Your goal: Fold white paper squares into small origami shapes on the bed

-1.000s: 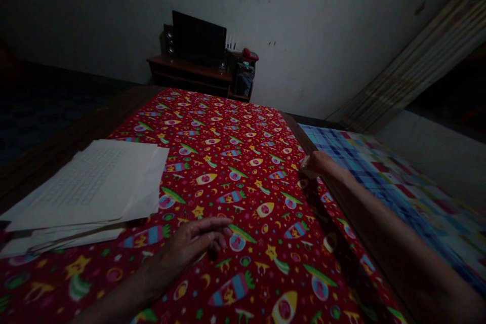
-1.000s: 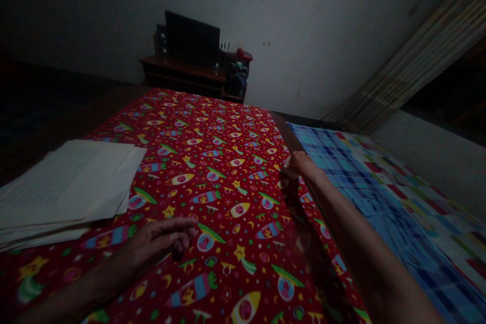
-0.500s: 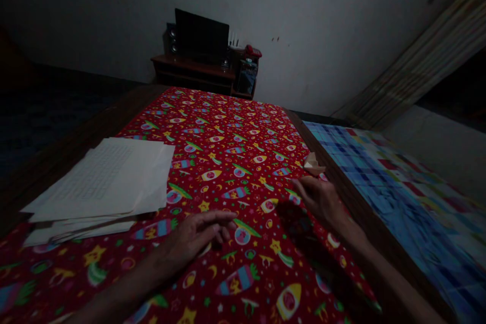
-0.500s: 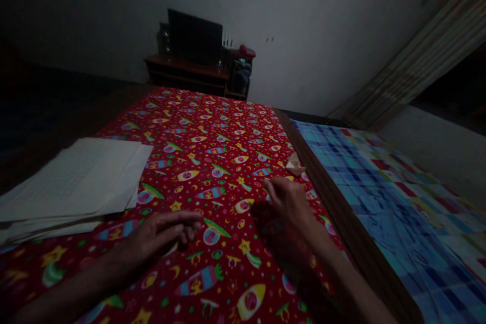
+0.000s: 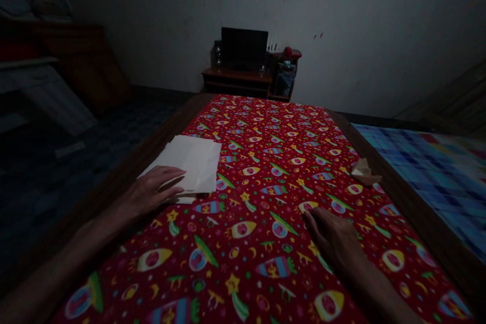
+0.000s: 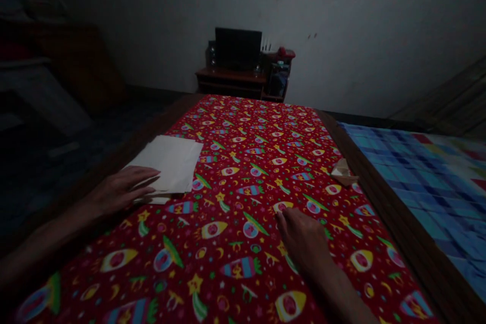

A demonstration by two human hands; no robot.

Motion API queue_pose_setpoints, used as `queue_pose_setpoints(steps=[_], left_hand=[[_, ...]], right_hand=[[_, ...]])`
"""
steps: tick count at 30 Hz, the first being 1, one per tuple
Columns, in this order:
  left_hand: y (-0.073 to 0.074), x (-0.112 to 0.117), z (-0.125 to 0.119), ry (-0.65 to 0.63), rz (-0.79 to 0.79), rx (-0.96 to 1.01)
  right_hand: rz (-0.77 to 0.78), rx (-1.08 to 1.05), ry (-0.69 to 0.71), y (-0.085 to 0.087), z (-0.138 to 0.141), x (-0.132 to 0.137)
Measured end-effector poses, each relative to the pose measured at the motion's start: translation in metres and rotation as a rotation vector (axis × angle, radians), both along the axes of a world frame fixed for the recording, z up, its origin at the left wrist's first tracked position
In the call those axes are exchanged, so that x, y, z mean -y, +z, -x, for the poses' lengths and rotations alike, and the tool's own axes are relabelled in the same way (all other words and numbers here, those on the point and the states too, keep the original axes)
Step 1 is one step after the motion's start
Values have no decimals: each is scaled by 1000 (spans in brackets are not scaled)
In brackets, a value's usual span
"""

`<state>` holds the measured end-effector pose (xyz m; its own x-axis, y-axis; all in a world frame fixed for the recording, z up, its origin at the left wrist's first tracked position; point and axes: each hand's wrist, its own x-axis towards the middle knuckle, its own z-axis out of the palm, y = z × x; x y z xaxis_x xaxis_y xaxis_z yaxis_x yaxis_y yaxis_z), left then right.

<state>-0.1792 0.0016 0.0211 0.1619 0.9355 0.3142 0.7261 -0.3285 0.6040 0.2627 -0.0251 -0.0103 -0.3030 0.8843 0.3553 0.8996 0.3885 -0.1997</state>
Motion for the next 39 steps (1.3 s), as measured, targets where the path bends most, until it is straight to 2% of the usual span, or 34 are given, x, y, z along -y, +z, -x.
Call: queue_pose_setpoints(steps=[4,10,13,17,21,27,34,39], left_hand=[[-16,-1,5,-96,-84,-292],[-25,-12,10,-67,-128,-409],[-26,-9,6,-47,-150,-466],[-20,0,-12,8,-150,-549],[-18,0,-19,44,-149,-522],[-26,-6,-9,29,-122,-410],[-32,-2,-14,68,-201,-497],[-32,-2,-13,65,-182,-392]], right_hand=[[-15,-6,17,-3,-2,1],[29,-47,45,-1,-4,3],[38,-51,37,-1,-3,2],[34,-62,37,-1,-2,1],[27,-57,42,-1,-2,2],[24,-65,50,-1,-3,2],[47,-61,45,2,-2,3],[49,-64,43,2,-2,3]])
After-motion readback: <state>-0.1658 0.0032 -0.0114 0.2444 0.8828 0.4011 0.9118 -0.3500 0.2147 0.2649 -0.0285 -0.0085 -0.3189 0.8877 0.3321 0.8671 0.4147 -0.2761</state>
